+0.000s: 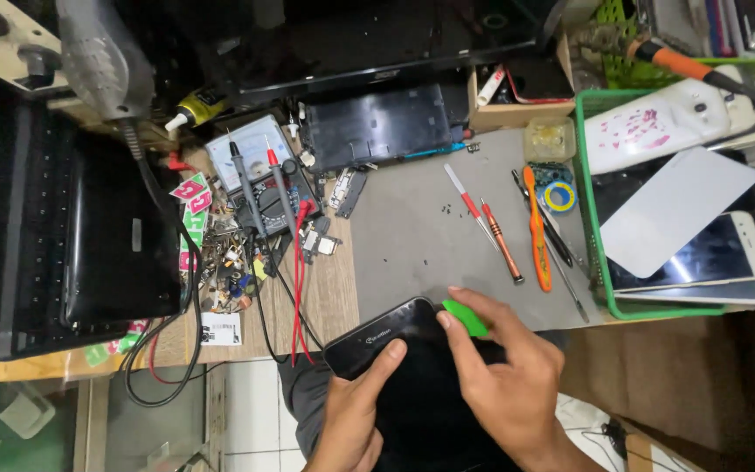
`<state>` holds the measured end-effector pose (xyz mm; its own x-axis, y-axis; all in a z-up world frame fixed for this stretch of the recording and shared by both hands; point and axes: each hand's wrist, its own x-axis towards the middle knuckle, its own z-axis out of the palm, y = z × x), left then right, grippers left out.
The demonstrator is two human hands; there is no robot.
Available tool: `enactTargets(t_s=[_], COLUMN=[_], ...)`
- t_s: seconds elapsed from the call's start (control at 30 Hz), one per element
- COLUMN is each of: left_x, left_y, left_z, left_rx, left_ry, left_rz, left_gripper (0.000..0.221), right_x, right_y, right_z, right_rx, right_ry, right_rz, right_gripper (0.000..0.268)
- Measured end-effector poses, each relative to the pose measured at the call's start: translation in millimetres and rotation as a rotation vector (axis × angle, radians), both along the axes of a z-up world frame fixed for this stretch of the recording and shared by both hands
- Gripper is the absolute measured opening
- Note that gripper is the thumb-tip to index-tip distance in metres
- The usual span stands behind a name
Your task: The person is using a plastic prying tool to carefully remove the back cover of a tablet device.
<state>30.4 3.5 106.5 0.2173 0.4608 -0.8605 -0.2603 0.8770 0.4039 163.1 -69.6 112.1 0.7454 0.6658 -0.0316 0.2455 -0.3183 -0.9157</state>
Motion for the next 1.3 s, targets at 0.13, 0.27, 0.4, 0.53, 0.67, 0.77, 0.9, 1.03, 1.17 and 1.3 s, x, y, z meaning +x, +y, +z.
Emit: enactTargets(t_s=[0.13, 0.27, 0.4, 0.53, 0.67, 0.77, 0.9, 1.03, 1.17, 1.3], left_x=[-4.9, -12.7, -17.5, -21.0, -21.8, -20.3, -19.5, -17.4, -17.5, -15.2], left_y=[3.5, 0.7, 2.1, 1.7, 1.6, 1.3, -0.4, 1.7, -3.7, -8.9], left_z=[3.7, -2.9, -3.7, -10.7, -17.3, -19.4, -23.3, -18.1, -23.0, -28.9], left_rx=[0.021, 0.083, 0.074, 0.103, 0.082, 0.085, 0.120, 0.059, 0.055, 0.158], left_ry=[0.004, -0.048, -0.038, -0.027, -0.043, -0.086, -0.080, -0.054, -0.053, -0.089], left_rz=[-0.026, -0.030, 0.002, -0.052, -0.051, -0.076, -0.092, -0.129, -0.162, -0.140], left_gripper=[0.054, 0.048, 0.045, 0.044, 0.037, 0.049, 0.046, 0.045, 0.040, 0.040], right_x=[2.6, -25.3, -36.1, -31.7, -33.9, -28.1, -28.5, -19.1, -28.0, -34.7], right_y=[1.5, 3.1, 6.7, 5.4, 5.6, 2.1, -0.1, -3.9, -3.5, -2.3], right_z=[2.2, 8.4, 6.7, 0.8, 1.9, 1.1, 0.1, -7.1, -8.4, -17.6], right_rx=[0.014, -0.030, 0.014, -0.013, 0.048, -0.051, 0.008, -0.005, 0.042, 0.085], right_ry=[0.182, -0.067, -0.110, -0.113, -0.067, -0.070, -0.144, -0.054, -0.083, -0.381], right_rz=[-0.004, -0.096, -0.151, -0.141, -0.151, -0.151, -0.122, -0.131, -0.140, -0.229], right_gripper=[0.029, 0.029, 0.028, 0.028, 0.027, 0.026, 0.025, 0.027, 0.026, 0.027])
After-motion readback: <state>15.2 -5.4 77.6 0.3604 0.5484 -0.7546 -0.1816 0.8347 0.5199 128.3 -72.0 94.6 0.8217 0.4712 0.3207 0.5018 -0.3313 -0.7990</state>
